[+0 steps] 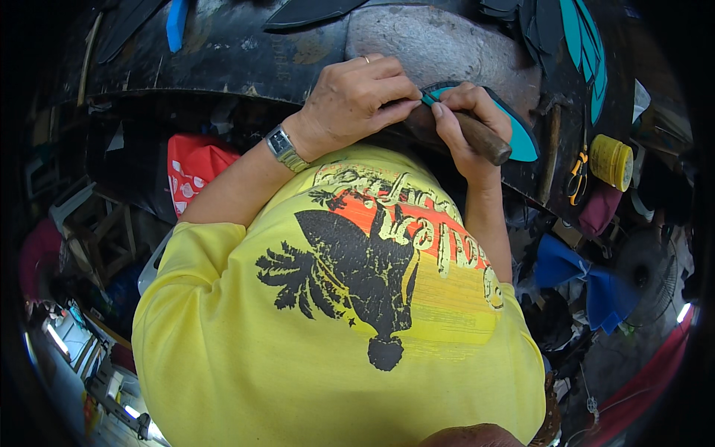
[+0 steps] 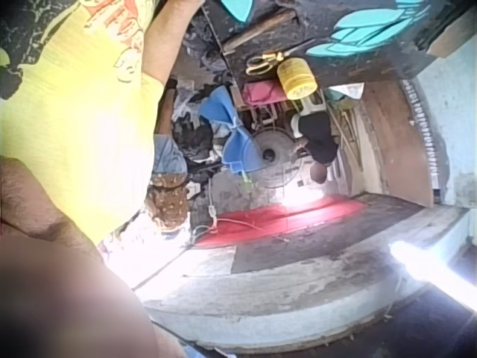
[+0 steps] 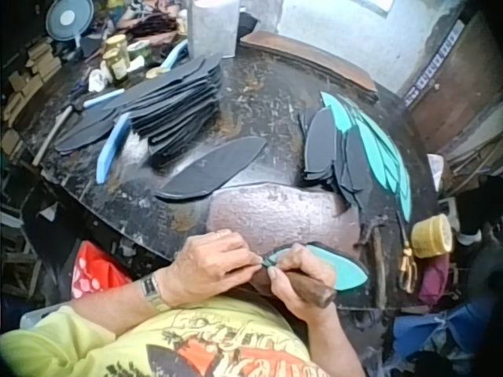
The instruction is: The person uses a knife to cut a teal-colored material into leaf-like shapes on a workbench. They then use scissors to trim black material pieces. The finished teal pieces are stacked on the table.
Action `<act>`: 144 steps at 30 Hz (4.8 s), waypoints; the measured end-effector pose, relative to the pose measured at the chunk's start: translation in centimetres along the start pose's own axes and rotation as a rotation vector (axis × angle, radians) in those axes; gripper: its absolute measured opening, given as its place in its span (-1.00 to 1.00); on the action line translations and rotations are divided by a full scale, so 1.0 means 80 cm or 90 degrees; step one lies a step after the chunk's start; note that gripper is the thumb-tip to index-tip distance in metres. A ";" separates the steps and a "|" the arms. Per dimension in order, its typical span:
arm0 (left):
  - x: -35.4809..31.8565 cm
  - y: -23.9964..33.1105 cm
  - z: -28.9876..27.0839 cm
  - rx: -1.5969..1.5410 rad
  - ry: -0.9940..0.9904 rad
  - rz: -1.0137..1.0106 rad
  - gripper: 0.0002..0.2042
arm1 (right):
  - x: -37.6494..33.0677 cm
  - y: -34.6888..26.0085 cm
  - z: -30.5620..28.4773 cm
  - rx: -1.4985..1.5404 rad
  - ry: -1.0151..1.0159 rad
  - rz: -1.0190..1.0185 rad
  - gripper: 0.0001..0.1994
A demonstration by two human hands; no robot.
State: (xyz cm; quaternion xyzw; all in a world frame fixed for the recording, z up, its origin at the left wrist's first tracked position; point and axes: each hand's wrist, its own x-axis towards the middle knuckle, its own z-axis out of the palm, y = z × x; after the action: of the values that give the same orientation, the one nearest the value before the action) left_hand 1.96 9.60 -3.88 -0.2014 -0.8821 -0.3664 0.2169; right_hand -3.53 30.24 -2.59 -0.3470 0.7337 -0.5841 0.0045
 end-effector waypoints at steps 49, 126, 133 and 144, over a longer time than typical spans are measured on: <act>0.000 -0.001 0.000 -0.002 -0.001 0.002 -0.87 | 0.002 -0.002 0.001 -0.050 -0.019 -0.025 -0.87; 0.009 0.041 0.042 -0.004 -0.207 0.107 -0.39 | -0.015 -0.041 -0.083 -0.328 -0.035 0.128 -0.54; 0.008 0.038 0.045 -0.008 -0.188 0.115 -0.40 | -0.006 -0.060 -0.068 -0.272 0.022 0.022 -0.57; 0.006 0.040 0.047 0.026 -0.191 0.115 -0.41 | -0.009 -0.058 -0.063 -0.198 -0.031 0.235 -0.54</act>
State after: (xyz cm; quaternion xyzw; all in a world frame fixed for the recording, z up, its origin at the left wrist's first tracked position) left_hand 2.31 14.51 -4.24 -0.3279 -0.8901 -0.2932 0.1191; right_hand -2.72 34.55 2.68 -0.2177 0.8655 -0.4448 0.0753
